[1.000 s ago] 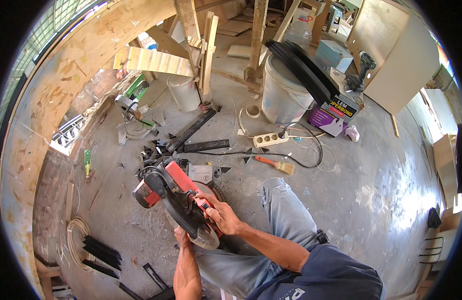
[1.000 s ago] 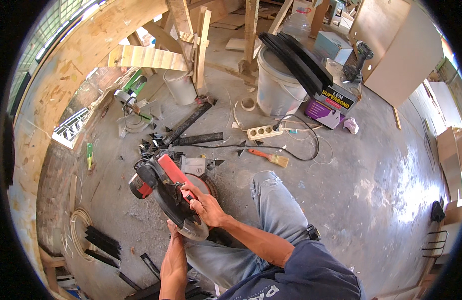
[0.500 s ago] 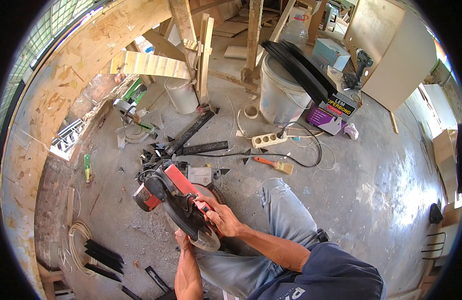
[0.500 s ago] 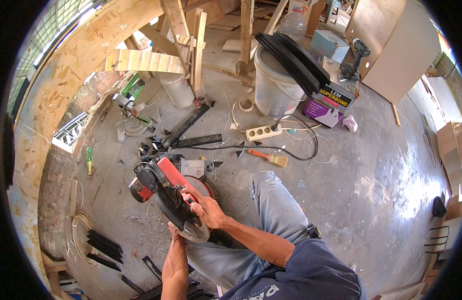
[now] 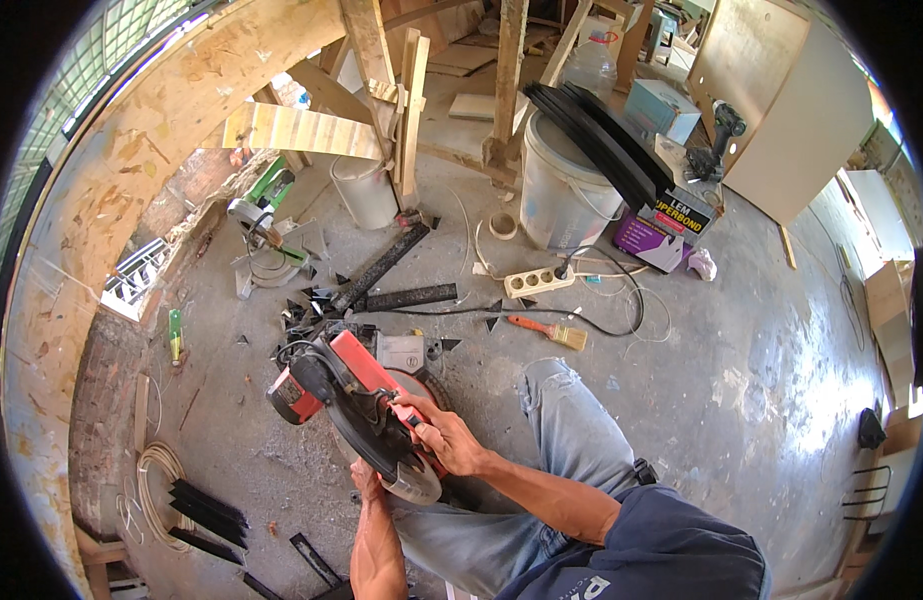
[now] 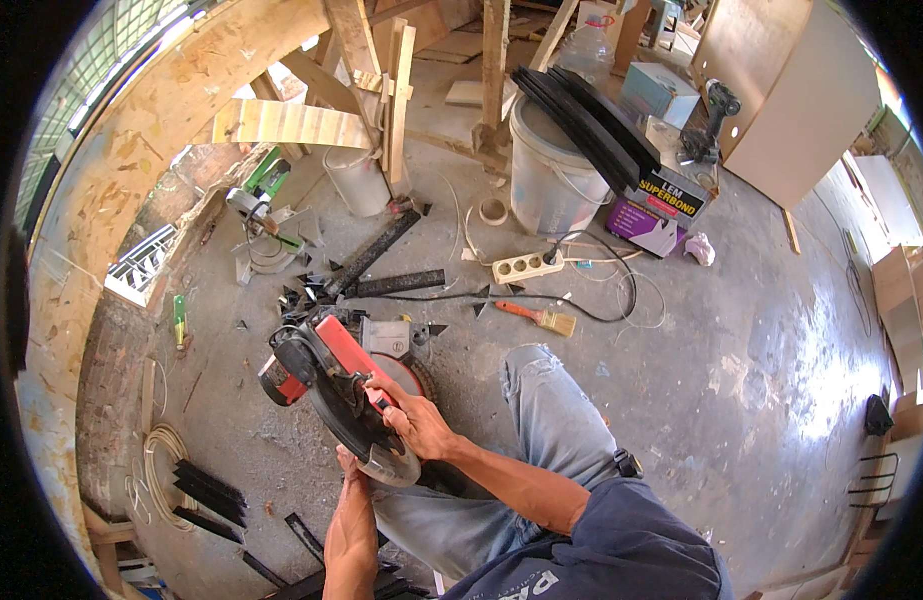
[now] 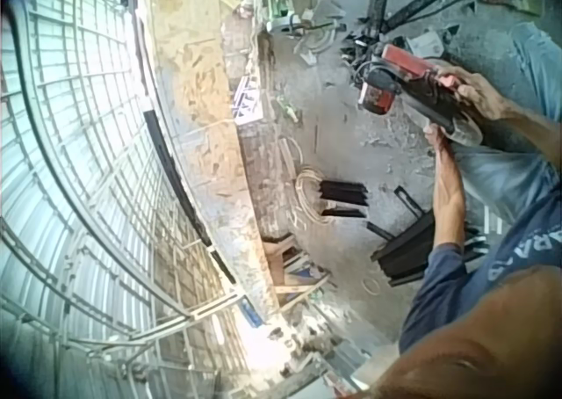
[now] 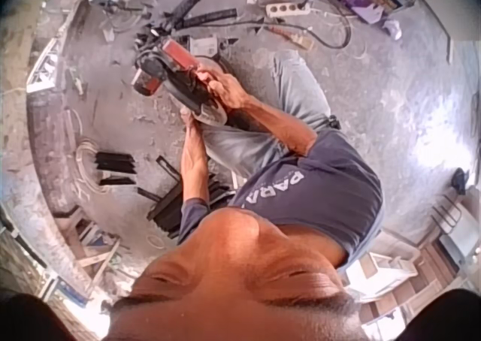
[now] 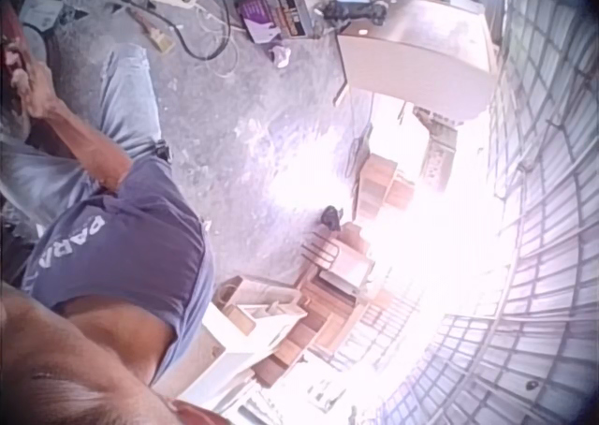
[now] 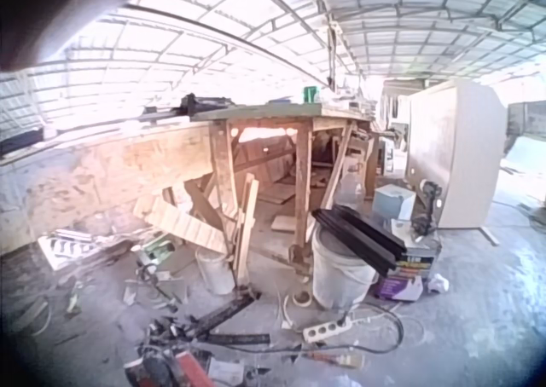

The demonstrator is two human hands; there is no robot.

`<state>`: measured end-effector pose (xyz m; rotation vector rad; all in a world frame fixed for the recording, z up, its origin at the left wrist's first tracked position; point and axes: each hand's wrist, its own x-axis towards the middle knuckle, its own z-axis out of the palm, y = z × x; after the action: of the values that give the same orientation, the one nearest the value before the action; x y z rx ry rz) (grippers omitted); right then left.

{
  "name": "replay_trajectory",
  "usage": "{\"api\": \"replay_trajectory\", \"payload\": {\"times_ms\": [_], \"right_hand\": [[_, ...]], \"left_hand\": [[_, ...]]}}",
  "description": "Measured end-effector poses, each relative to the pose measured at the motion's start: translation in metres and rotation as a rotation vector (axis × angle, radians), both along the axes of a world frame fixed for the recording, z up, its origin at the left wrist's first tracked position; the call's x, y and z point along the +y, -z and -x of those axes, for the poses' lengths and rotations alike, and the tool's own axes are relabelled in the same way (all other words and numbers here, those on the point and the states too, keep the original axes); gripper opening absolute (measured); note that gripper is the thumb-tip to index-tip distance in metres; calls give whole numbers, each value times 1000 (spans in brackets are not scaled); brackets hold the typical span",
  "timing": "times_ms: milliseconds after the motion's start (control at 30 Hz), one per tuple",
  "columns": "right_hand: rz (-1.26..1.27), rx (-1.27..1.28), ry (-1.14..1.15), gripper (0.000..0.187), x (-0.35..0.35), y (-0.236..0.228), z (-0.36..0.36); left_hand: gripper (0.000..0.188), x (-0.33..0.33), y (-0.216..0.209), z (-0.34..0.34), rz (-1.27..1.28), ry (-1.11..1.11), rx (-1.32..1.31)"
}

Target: The person cleans a miter saw with a brush, uses a power drill on it, and then saws black wood-like components one at a time.

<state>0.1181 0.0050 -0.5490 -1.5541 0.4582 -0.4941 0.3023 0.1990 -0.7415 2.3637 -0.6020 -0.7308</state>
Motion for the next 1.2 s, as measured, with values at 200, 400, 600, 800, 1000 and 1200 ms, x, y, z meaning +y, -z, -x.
{"api": "replay_trajectory", "payload": {"times_ms": [200,400,600,800,1000,1200], "right_hand": [[7,8,16,52,-1,3,2],[0,-9,16,52,1,-3,-3],[-26,18,10,53,0,3,2],[-11,35,2,53,0,0,1],[6,11,17,53,1,-1,-4],[-5,49,18,53,-3,5,3]], "left_hand": [[47,-5,1,8,4,-62,51],[44,9,17,-3,147,-123,116],[49,-2,-6,8,126,-130,121],[48,0,0,4,106,-126,141],[44,5,13,-2,114,-79,77],[40,-11,-13,17,60,-73,59]]}}
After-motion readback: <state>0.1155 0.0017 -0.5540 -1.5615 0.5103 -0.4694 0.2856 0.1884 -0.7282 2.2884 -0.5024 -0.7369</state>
